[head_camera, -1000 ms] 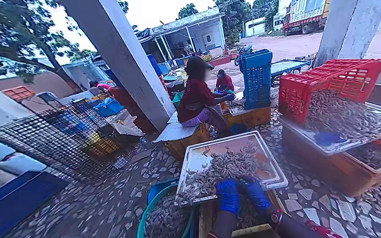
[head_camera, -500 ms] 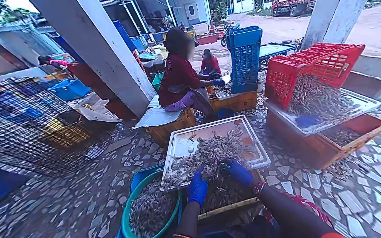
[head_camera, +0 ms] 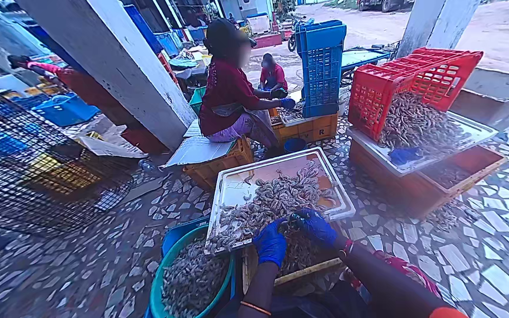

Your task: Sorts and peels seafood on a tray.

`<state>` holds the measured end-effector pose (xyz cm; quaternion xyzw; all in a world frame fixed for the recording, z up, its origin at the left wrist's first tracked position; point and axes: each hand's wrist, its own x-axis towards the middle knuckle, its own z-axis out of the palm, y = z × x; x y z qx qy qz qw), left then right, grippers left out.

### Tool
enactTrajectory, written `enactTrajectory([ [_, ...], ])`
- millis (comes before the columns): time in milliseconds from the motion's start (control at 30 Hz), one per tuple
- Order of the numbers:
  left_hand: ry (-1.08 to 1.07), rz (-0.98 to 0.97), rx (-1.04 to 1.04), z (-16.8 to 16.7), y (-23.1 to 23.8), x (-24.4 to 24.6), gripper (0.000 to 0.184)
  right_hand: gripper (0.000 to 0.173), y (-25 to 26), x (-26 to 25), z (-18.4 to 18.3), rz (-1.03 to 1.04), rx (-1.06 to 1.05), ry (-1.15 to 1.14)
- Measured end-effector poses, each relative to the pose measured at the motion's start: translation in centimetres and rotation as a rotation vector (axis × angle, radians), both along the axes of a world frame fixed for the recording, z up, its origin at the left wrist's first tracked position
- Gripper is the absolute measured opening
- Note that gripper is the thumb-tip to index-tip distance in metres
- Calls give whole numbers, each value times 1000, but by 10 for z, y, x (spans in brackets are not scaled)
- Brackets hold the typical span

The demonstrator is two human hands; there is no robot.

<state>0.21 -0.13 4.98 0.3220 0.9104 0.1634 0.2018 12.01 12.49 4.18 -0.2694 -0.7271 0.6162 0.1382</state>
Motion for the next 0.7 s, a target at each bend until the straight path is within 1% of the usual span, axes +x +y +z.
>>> enactTrajectory([
  [33,-13,12,-3,-4,-2,-4,43,28,2,2,8,-35,-87,31],
  [67,-49,21,0,-9,-6,-8,43,27,6,5,16,-36,-97,43],
  [100,-94,30,8,-12,-8,-13,44,26,13,7,19,4,-7,15],
  [133,-146,39,28,-16,-11,-16,43,28,18,9,14,84,177,-83],
  [167,-201,47,72,-19,-12,-17,42,33,23,9,5,173,423,-207],
  [200,-267,50,137,-22,-12,-16,42,43,23,5,-6,230,634,-286],
  [233,-324,40,197,-22,-11,-15,44,52,19,2,-13,251,748,-295],
  [267,-346,12,215,-23,-9,-14,50,55,12,-1,-15,247,801,-251],
  [300,-336,-16,194,-22,-6,-13,58,52,6,-3,-13,252,826,-190],
  [333,-307,-33,161,-20,-1,-11,65,46,0,-3,-12,265,854,-155],
  [400,-273,-55,127,-14,4,-7,78,35,-8,-5,-11,301,888,-182],
  [467,-265,-59,136,-10,4,-4,85,34,-14,-7,-11,301,878,-242],
  [567,-245,-80,185,-14,0,0,91,35,-16,-8,-14,231,866,-260],
  [633,-229,-74,218,-19,-4,3,90,37,-18,-9,-15,236,827,-329],
  [700,-142,-31,154,-19,-2,7,82,38,-17,-8,-12,242,761,-365],
])
